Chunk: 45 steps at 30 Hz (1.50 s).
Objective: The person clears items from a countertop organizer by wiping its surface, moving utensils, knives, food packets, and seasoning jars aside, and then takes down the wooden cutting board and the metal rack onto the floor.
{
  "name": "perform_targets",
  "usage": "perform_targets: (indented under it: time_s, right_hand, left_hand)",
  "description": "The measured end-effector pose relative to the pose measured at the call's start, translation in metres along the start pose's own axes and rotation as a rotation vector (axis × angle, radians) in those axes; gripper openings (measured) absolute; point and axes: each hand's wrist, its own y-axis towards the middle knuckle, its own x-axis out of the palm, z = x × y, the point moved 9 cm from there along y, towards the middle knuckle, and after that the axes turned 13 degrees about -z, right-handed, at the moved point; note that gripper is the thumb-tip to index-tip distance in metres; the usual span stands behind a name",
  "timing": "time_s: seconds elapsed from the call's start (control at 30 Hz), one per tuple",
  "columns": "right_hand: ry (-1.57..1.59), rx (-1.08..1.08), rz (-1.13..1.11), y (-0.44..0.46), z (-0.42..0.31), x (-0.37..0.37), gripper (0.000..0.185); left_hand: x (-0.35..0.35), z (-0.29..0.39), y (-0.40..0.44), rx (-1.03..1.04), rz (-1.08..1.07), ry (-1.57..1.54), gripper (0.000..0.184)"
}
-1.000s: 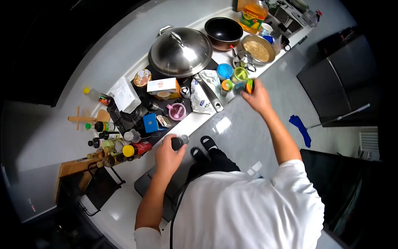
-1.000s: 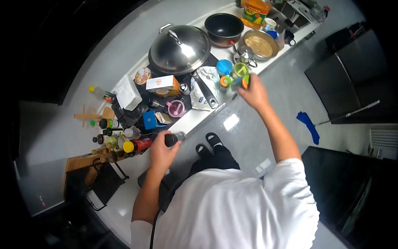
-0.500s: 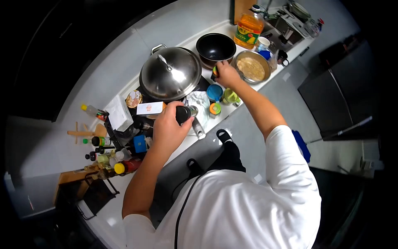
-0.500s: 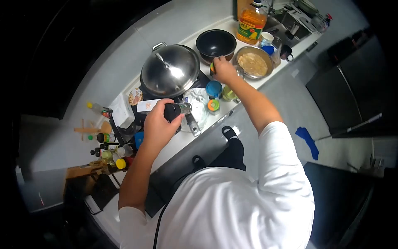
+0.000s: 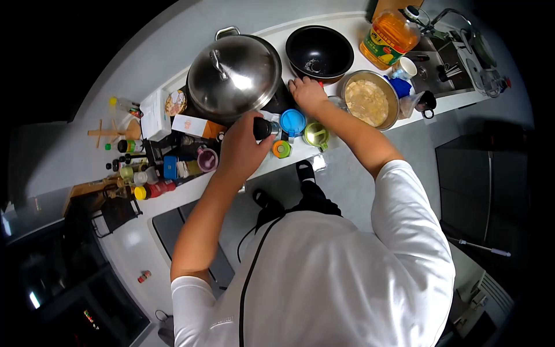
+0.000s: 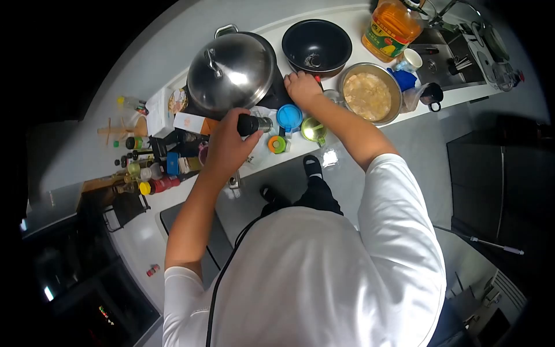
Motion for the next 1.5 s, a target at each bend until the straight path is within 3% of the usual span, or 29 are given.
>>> perform_targets:
  time_s: [0.33,0.43,0.53,0.63,0.9,0.97,1.07,1.17,1.2,1.33,1.5]
  right_hand:
    - [0.024,0.046,0.175,-0.01,0.009,-0.002,0.045]
    - [0.267,0.027,0.169,-0.035,0.02,-0.03,0.056]
    - [1.022,-0.126,0.222,-0.086,0.027,-0.058,0.068]
    - [1.466,-0.296,0.117,-0.114,0.012,-0.071,0.076]
    - [1.184,-0.36,-0.013,-0.116,0.022,-0.089,0.072]
    - [1.072,-0.376,-0.025,-0.107,0.02,-0.092,0.063]
    - [0.989,-0.418,0.112,-0.096,0.019,-0.099,0.055]
    - [1.148,-0.207,0.044,-0.078,0.025,-0.092,0.045]
    - [1.148,-0.186,0.103,-0.072,0.025,-0.092,0.045]
    - [0.978,-0.047,0.142,-0.043,0.02,-0.069,0.049]
    - [0.811,-0.009,0.12,-0.016,0.002,-0.037,0.053]
  left_hand:
    - [0.03,0.009,0.024,0.012,0.011,0.059,0.05]
    - [0.035,0.016,0.036,0.013,0.01,0.077,0.061]
    - [0.04,0.031,0.05,0.011,0.032,0.059,0.076]
    - [0.058,0.04,0.063,0.046,0.034,-0.005,0.092]
    - [0.084,0.032,0.077,0.138,0.049,-0.018,0.119]
    - [0.083,0.021,0.079,0.043,0.024,0.005,0.117]
    - [0.071,0.013,0.077,0.116,0.077,-0.002,0.108]
    - [0.033,0.02,0.062,0.094,0.115,0.038,0.094]
    - [0.013,0.022,0.049,0.113,0.187,-0.02,0.079]
    - [-0.045,0.006,-0.002,-0.025,0.314,-0.068,0.059]
    - [-0.071,-0.022,-0.05,-0.017,0.433,-0.101,0.048]
